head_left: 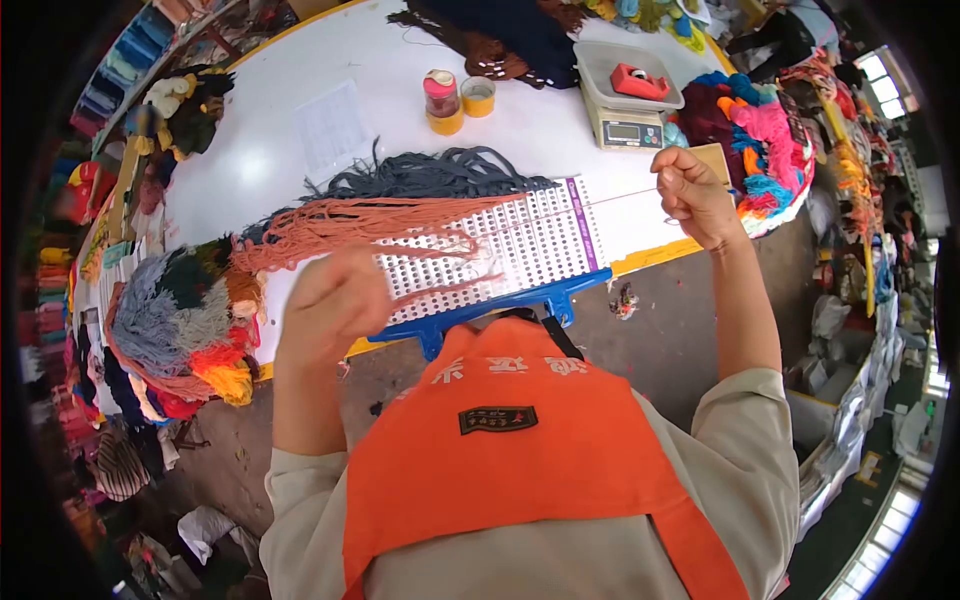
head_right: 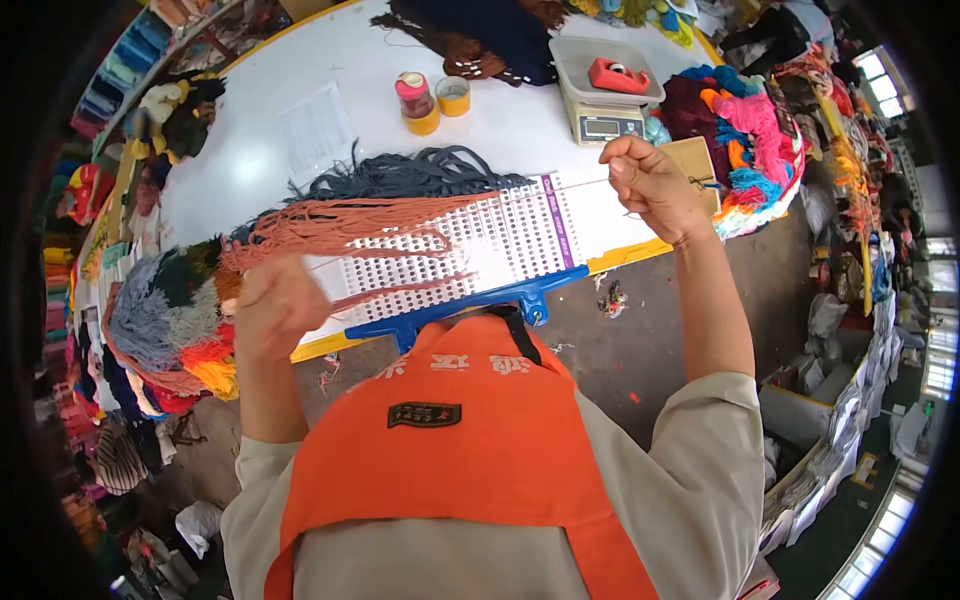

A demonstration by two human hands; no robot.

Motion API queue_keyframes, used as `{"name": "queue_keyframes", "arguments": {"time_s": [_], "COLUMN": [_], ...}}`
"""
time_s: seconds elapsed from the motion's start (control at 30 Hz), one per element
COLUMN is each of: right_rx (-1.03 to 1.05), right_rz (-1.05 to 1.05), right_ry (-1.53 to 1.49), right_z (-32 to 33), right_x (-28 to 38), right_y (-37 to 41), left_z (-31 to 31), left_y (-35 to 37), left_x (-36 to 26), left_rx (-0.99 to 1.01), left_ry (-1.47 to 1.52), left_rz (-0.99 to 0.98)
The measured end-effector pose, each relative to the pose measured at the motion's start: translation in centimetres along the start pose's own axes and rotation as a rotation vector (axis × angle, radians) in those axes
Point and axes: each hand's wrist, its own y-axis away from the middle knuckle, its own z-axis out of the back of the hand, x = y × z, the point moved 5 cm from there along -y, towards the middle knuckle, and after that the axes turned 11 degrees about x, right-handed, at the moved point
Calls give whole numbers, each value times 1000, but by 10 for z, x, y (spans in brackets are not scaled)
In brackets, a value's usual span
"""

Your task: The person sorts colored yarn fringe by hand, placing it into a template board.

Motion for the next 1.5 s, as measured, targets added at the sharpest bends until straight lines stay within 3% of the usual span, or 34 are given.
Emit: {"name": "queue_keyframes", "arguments": {"time_s": [0.03, 0.1, 0.17, 0.33, 0.4, 0.43, 0.47, 0.5, 0.53, 0.57, 0.6, 0.67, 0.7, 0.73, 0.8, 0.83, 0.87, 0.97, 1.03, 1.1, 1.13, 1.23, 1.3, 1.33, 1.4, 1.5], "right_rx": [-4, -3, 13, -37, -509, -627, -718, -824, -705, -578, -413, -111, -10, 44, 102, 105, 110, 159, 282, 303, 199, -87, -20, -1, 94, 113], "right_rz": [5, 1, -20, -57, -212, -163, -96, -242, -26, 148, 338, 93, 293, 319, 317, 312, 307, 319, 188, 108, 225, 259, 289, 233, 241, 261], "right_ry": [-20, -32, -44, -122, 122, 682, 1246, 1412, 1347, 1254, 1022, 309, 404, 393, 305, 329, 353, 285, 297, 560, 578, 503, 242, 261, 137, 123], "right_z": [1, 4, 13, 67, 119, 142, 110, 80, 60, 23, -22, -111, -153, -183, -222, -229, -234, -233, -227, -212, -211, -194, -198, -200, -210, -201], "right_x": [-1, -5, -14, -62, -99, -118, -98, -96, -98, -90, -77, -65, -44, -37, -29, -28, -27, -34, -39, -61, -57, -40, -30, -27, -28, -39], "right_y": [-2, -6, -11, -35, -40, -45, -52, -50, -64, -77, -87, -99, -97, -97, -97, -97, -97, -91, -81, -76, -75, -71, -74, -77, -80, -81], "left_z": [2, 9, 23, 54, 65, 72, 71, 73, 74, 64, 55, 29, 19, 10, 4, -1, -2, -2, 5, 11, 12, 5, -6, -17, -26, -25], "left_y": [14, 40, 64, 100, 106, 108, 103, 95, 82, 62, 46, 7, -6, -19, -34, -37, -39, -43, -41, -39, -38, -48, -56, -62, -65, -65], "left_x": [-10, -37, -73, -116, -106, -97, -83, -63, -42, -25, -7, 17, 22, 26, 35, 38, 39, 37, 33, 34, 36, 41, 47, 45, 46, 55], "left_rx": [-52, 56, 61, -142, -192, -239, -323, -421, -526, -660, -501, -380, -373, -356, -261, -116, -112, -326, -297, -248, -252, -213, -215, -84, -114, -125], "left_ry": [119, 491, 630, 616, 610, 592, 500, 440, 374, 71, 15, 225, 345, 468, 378, 444, 441, 365, 468, 602, 602, 486, 392, 390, 165, 166], "left_rz": [-124, -309, -528, -820, -792, -777, -644, -543, -450, -280, -244, -197, -200, -198, -201, -158, -163, -201, -226, -237, -240, -190, -172, -168, -145, -5]}}
